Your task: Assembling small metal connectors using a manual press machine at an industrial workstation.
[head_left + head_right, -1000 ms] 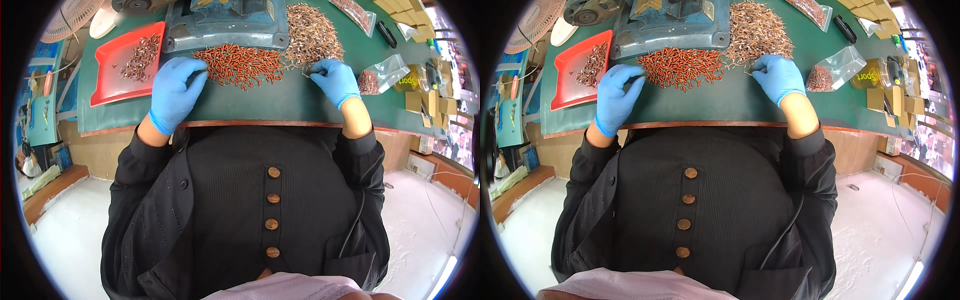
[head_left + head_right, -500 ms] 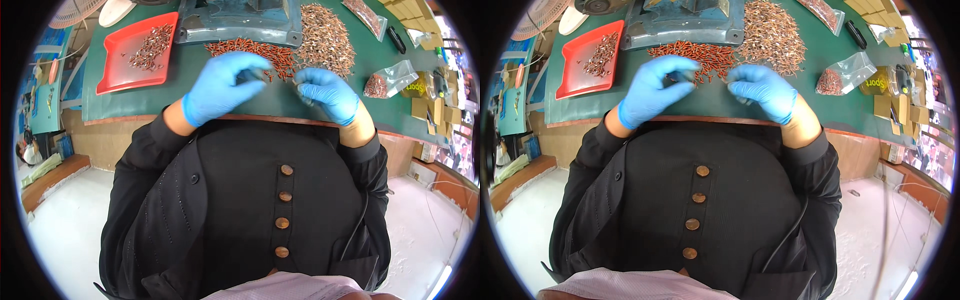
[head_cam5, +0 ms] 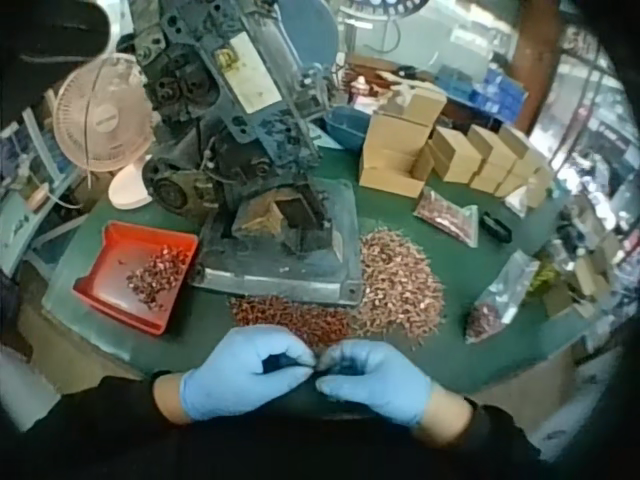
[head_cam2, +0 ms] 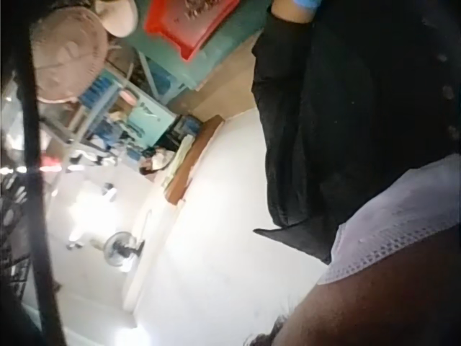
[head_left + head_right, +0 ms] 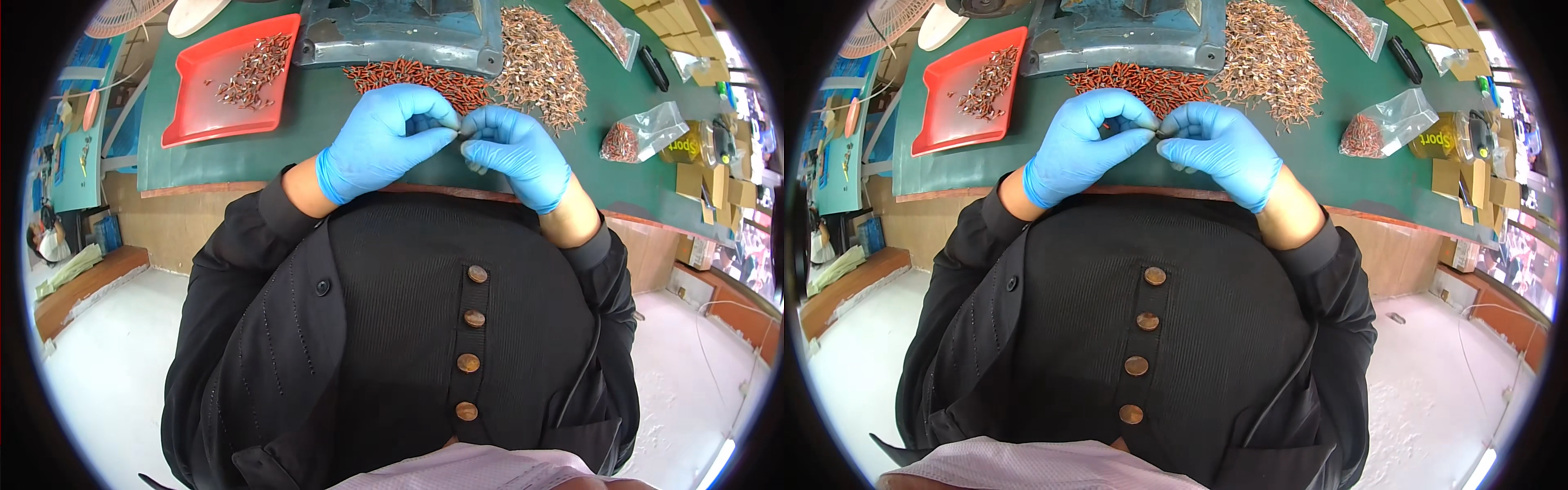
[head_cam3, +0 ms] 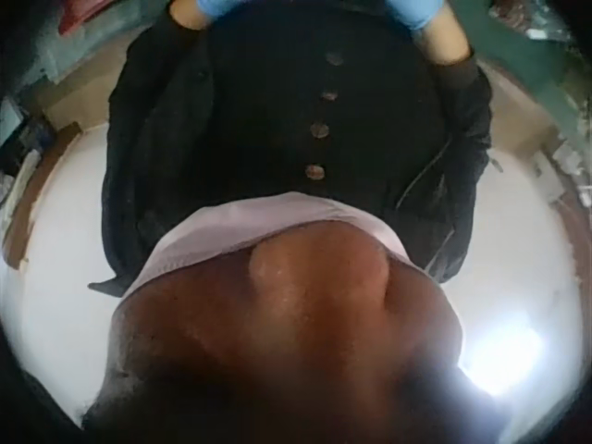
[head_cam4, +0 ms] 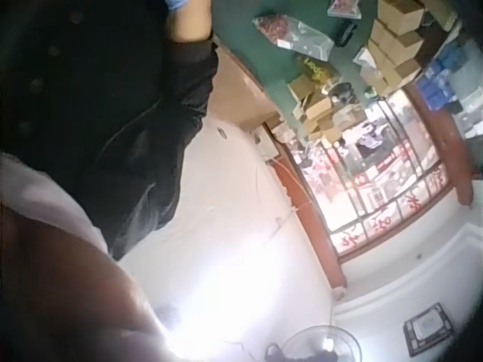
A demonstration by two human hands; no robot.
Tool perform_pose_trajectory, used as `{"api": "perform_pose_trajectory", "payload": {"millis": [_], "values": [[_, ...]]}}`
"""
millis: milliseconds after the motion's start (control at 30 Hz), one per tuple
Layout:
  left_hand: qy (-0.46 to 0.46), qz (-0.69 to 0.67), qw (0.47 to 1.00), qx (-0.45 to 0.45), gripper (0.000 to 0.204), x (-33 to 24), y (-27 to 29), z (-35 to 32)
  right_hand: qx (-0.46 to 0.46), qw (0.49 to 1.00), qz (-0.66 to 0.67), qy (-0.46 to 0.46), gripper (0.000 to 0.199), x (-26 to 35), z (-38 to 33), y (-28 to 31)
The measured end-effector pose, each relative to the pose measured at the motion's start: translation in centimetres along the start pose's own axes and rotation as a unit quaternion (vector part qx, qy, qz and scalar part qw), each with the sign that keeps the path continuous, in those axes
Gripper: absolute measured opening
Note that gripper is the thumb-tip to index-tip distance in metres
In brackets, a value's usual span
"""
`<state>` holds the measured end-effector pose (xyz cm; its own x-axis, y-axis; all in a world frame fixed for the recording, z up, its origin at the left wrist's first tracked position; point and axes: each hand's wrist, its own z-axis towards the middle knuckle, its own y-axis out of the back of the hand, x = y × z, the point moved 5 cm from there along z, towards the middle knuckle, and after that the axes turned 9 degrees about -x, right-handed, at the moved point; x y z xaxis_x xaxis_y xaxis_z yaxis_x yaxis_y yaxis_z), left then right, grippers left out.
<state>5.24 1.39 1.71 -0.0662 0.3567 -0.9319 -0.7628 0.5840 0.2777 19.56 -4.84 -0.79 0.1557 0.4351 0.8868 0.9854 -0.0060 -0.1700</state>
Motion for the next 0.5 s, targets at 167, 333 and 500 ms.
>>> {"api": "perform_pose_trajectory", "payload": {"millis": [167, 333, 500], "values": [[0.024, 0.008, 0.999, -0.025, 0.008, 0.9, 0.1, -0.4, -0.075, 0.987, -0.118, 0.077, 0.016, 0.4, 0.0, -0.6], [0.045, 0.02, 0.999, -0.014, 0.008, 1.4, 0.2, -0.6, -0.078, 0.986, -0.119, 0.086, 0.014, 0.2, 0.4, -0.6], [0.018, 0.065, 0.997, -0.02, 0.009, 1.6, 1.1, -0.9, -0.083, 0.971, -0.179, 0.134, 0.009, -0.5, 0.7, -0.2]]}}
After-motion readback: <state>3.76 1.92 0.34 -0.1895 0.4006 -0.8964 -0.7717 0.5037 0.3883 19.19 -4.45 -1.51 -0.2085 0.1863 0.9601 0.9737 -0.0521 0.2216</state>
